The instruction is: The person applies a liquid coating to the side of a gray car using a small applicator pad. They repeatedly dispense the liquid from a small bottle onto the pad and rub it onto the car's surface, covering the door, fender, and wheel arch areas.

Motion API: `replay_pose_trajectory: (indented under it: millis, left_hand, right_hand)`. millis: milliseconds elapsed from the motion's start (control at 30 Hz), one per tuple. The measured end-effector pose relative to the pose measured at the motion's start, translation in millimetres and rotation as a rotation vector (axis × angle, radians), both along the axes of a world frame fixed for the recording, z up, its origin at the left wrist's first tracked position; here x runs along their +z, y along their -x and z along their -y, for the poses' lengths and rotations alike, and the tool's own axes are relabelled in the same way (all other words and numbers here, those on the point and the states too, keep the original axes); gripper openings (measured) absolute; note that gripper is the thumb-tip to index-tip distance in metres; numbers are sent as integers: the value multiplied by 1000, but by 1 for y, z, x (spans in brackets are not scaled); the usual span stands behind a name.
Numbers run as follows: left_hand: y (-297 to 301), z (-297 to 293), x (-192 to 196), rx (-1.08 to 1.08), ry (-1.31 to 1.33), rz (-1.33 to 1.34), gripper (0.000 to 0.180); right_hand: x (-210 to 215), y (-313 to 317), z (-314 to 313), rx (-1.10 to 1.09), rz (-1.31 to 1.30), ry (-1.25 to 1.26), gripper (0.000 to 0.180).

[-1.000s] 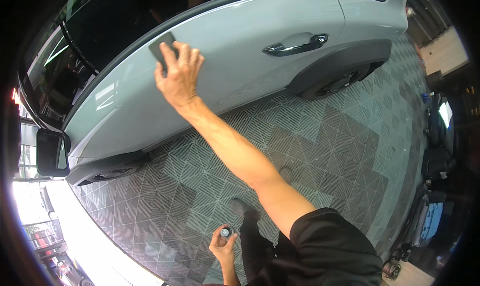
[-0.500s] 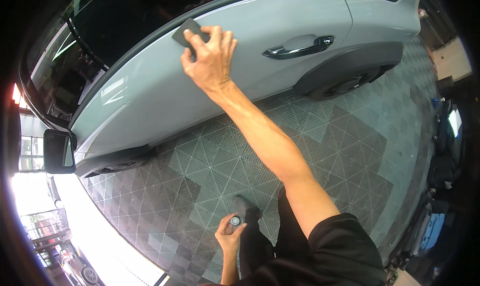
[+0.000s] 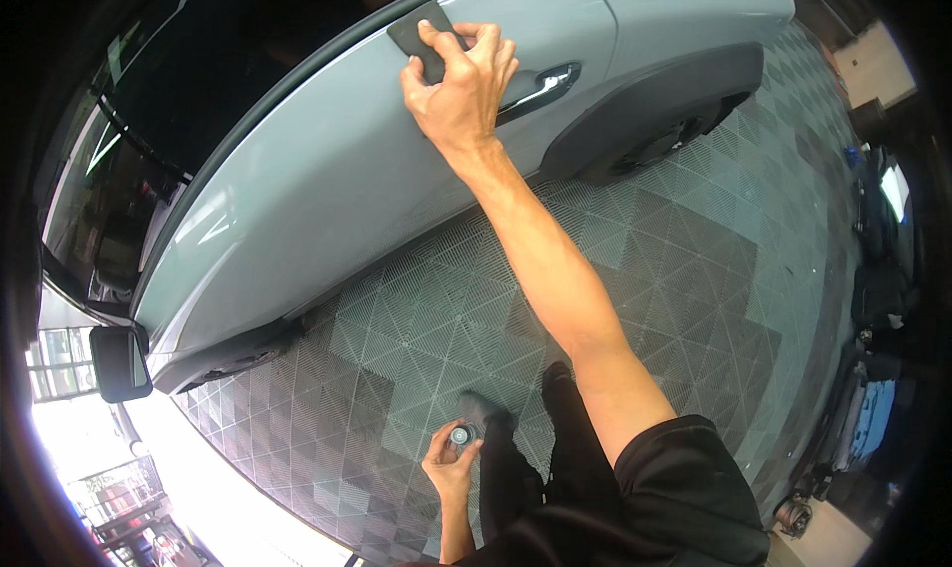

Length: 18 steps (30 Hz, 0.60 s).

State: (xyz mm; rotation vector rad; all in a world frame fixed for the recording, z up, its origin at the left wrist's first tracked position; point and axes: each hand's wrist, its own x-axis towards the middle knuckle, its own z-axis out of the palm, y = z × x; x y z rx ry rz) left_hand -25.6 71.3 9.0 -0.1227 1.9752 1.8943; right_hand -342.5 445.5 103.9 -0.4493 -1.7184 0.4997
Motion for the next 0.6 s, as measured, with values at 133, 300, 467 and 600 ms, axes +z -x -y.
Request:
replay_pose_trajectory:
  millis: [133,300,467,600]
  left_hand:
    - [-1,-14,-1,-25,6,31,49]
    - [-1,-37,-3,-68,13,7,45]
    - [1,-58,-5,-93,-29,-5,46]
    - [-2,-70,-14,-90,-68,28,47]
  right_hand:
    - [1,-13,-40,-65,-6,-2,37]
    - [3,-28,-82,-98,8,-2,37]
    - [4,-40,-115,-120,34,-23,37]
    - [3,-53,-135,-129,53,-17,37]
